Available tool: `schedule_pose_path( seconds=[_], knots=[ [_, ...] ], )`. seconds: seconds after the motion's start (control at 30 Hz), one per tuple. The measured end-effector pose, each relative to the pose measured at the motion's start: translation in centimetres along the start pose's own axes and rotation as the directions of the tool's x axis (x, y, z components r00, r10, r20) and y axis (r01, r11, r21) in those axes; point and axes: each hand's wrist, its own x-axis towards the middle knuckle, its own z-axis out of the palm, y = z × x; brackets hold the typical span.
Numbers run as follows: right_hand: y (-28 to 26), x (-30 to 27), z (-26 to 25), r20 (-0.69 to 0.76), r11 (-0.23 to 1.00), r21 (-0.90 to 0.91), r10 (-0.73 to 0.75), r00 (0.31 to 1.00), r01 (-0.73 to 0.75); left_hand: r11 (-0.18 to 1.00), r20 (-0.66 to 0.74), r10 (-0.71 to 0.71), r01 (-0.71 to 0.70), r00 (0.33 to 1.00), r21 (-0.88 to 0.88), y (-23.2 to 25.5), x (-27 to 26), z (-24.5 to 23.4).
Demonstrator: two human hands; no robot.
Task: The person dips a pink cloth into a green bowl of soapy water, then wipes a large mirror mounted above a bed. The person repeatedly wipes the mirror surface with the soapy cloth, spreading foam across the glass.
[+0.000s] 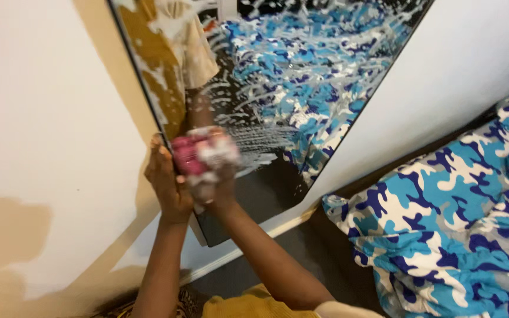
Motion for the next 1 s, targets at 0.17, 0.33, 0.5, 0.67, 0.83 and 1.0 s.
schedule_pose_path(
  seconds=[0.17, 0.33, 0.5, 0.67, 0.83, 1.0],
  knots=[
    [1.0, -0.9, -1.2, 0.048, 0.990, 0.102, -0.101, 0.994, 0.096, 0.992, 0.060, 0.034, -0.041, 0.998, 0.121, -0.1, -0.6, -2.9],
    [8.5, 1.0, -3.5, -0.165, 0.939, 0.341, 0.098, 0.981, -0.037, 0.948, 0.022, 0.061, -0.065, 0.998, 0.310, -0.1, -0.9, -4.1],
    [18.4, 2.7, -7.4, -0.340, 0.933, 0.331, 0.258, 0.904, -0.141, 0.895, -0.026, 0.166, -0.140, 0.986, 0.423, -0.4, -1.5, -4.6],
    [31.6, 1.7, -11.4, -0.426, 0.887, -0.223, 0.285, 0.859, -0.405, 0.891, -0.061, 0.190, -0.146, 0.980, 0.429, 0.0, -2.4, -5.6],
    [40.9, -3.9, -10.6, -0.371, 0.579, -0.631, 0.360, 0.856, -0.517, 0.903, -0.077, 0.161, -0.115, 0.984, 0.414, 0.1, -2.7, -5.7],
    [39.0, -7.8, -8.7, -0.198, 0.716, -0.580, 0.338, 0.920, -0.388, 0.893, -0.022, 0.092, -0.073, 0.996, 0.444, 0.3, -2.6, -6.1]
  ],
)
